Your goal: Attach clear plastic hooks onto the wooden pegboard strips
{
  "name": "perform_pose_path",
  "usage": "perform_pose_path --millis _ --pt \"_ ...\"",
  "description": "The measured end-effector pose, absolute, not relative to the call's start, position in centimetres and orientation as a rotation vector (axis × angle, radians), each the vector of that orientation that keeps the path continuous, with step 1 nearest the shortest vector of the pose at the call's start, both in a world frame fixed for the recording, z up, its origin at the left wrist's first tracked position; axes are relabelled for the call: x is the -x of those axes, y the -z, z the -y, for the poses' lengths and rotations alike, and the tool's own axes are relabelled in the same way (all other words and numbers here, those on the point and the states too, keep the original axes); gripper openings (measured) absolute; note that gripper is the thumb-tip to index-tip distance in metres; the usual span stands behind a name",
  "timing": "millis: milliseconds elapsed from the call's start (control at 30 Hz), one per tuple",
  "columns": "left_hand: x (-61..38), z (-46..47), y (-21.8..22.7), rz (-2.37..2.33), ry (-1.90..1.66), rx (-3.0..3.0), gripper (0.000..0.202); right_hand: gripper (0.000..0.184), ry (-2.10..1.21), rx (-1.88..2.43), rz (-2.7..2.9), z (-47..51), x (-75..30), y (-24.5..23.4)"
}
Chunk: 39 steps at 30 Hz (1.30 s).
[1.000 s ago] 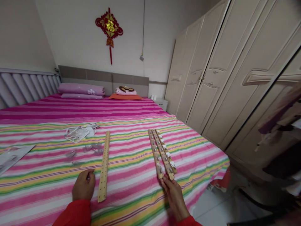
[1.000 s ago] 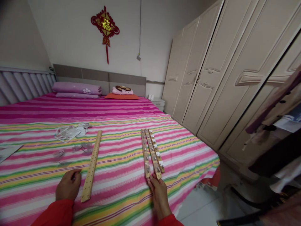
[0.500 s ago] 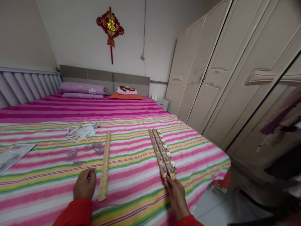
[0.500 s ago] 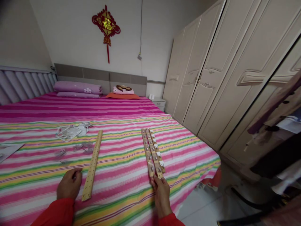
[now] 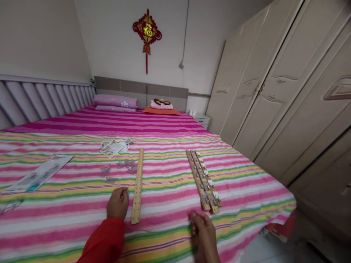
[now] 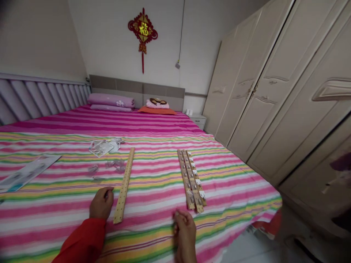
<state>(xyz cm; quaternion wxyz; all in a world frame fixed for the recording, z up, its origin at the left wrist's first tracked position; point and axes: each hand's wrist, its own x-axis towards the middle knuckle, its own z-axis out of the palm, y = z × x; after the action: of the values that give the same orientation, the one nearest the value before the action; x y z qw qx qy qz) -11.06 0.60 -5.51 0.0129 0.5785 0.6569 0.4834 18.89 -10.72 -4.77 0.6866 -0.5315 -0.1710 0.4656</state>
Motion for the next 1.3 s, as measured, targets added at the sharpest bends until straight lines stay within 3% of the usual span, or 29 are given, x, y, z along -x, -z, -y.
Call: perform_pose_path --millis 133,233,367,500,1033,1300 --pt "11.0 -0.5 5.6 -2.042 -1.548 -1.778 0.018 0.036 -1.195 1.183 1.003 9.0 -13.6 3.1" --pt "10.9 -0.5 5.8 -2.021 -1.584 -1.775 0.018 0.036 -1.058 1.228 1.422 7.5 -9.7 2.2" --pt "11.0 -0.6 6.1 -1.995 -1.618 -1.805 0.018 0.059 -0.686 1.481 1.753 6.2 -6.0 1.3" --pt "11.1 -0.6 6.3 -1.985 -1.621 -1.822 0.018 0.076 -0.58 1.583 1.916 5.1 -4.1 0.8" --pt "10.9 -0.4 6.3 -1.979 -1.618 -1.792 0.018 0.072 -0.337 1.683 2.082 4.8 -3.0 1.4" --pt "10.8 -0.2 6.0 -1.924 -1.677 -1.781 0.017 0.053 -0.379 1.642 2.063 6.1 -6.2 1.7"
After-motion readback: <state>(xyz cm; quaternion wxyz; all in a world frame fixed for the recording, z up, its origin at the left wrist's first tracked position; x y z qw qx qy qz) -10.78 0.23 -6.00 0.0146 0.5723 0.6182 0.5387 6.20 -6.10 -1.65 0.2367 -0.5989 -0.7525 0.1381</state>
